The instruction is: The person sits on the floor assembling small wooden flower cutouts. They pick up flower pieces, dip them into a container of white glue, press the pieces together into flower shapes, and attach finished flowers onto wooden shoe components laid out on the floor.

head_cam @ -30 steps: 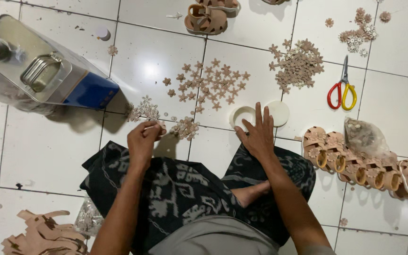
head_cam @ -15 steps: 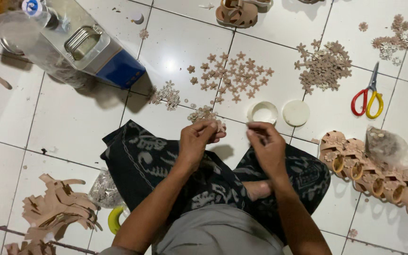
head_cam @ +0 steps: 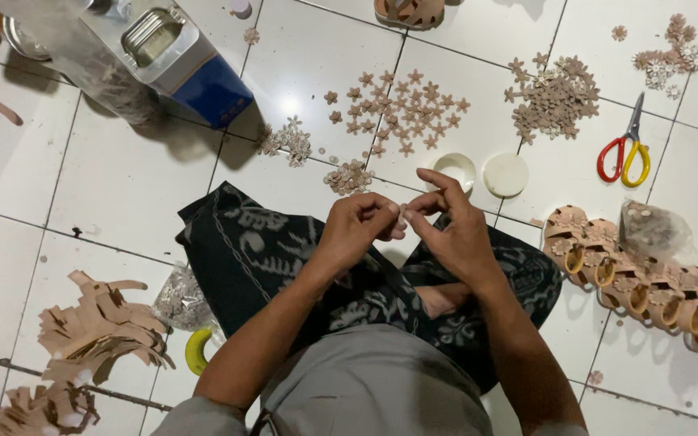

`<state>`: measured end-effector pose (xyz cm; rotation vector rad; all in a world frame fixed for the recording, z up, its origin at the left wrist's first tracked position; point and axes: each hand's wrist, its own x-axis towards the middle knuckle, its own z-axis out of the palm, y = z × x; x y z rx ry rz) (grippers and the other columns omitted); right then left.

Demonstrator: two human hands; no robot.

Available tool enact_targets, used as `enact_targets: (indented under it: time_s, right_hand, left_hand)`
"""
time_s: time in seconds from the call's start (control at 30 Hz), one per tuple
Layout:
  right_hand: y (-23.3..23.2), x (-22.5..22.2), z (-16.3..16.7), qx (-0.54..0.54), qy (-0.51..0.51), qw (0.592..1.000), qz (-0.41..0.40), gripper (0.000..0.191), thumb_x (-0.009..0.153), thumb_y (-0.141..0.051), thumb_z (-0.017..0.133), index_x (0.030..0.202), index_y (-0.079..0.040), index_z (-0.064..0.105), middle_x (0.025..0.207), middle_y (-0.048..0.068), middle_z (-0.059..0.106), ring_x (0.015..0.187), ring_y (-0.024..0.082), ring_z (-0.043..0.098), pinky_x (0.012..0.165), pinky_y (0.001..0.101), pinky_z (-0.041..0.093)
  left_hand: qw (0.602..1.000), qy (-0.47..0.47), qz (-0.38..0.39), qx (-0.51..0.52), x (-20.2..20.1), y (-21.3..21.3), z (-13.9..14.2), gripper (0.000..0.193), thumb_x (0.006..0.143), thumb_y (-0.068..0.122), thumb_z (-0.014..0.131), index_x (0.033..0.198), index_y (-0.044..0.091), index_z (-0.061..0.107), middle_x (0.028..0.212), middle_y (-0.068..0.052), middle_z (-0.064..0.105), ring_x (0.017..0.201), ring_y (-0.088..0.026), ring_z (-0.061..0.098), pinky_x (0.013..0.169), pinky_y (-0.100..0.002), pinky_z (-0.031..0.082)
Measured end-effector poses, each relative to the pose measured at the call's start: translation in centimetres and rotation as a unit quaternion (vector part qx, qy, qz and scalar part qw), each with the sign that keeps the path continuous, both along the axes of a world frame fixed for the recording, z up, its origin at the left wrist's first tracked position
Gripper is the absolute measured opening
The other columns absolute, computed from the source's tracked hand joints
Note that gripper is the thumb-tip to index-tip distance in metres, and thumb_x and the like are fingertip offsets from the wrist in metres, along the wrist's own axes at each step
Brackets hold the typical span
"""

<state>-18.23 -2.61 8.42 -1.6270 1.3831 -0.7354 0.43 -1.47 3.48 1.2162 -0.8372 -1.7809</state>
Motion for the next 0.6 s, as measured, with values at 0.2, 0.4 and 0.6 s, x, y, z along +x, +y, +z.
enact_targets:
  time_s: [0.2, 0.4, 0.6]
  right_hand:
    - [3.0, 1.7, -1.0, -0.327, 0.087, 0.939, -0.059, 0.03, 0.09, 0.001, 0.083, 0.119, -0.004, 0.073, 0.11, 0.01, 0.069, 0.099, 0.025, 0.069, 0.083, 0.0352, 0.056]
    - [3.7, 2.3, -2.0, -0.385, 0.088, 0.918, -0.047, 0.038, 0.089, 0.005, 0.084, 0.124, -0.004, 0.073, 0.108, 0.009, 0.068, 0.096, 0.025, 0.066, 0.082, 0.0343, 0.055]
    - [3.5, 2.5, -1.7, -0.389, 0.098, 0.915, -0.045, 0.037, 0.089, 0.006, 0.083, 0.124, -0.002, 0.073, 0.106, 0.009, 0.068, 0.094, 0.024, 0.065, 0.079, 0.0346, 0.054]
  left_hand:
    - [0.993, 0.069, 0.092, -0.023, -1.2, 0.8, -1.1, 0.029, 0.104, 0.019, 0.061, 0.109, -0.008, 0.072, 0.097, -0.012, 0.076, 0.086, -0.016, 0.077, 0.077, -0.027, 0.063]
    - [0.989, 0.094, 0.111, -0.026, -2.1, 1.2, -1.3, 0.03, 0.105, 0.02, 0.062, 0.111, -0.008, 0.072, 0.096, -0.011, 0.076, 0.082, -0.013, 0.072, 0.079, -0.028, 0.064]
    - [0.988, 0.097, 0.112, -0.046, -2.4, 1.4, -0.6, 0.031, 0.105, 0.02, 0.062, 0.114, -0.007, 0.072, 0.097, -0.01, 0.076, 0.084, -0.012, 0.071, 0.081, -0.028, 0.063]
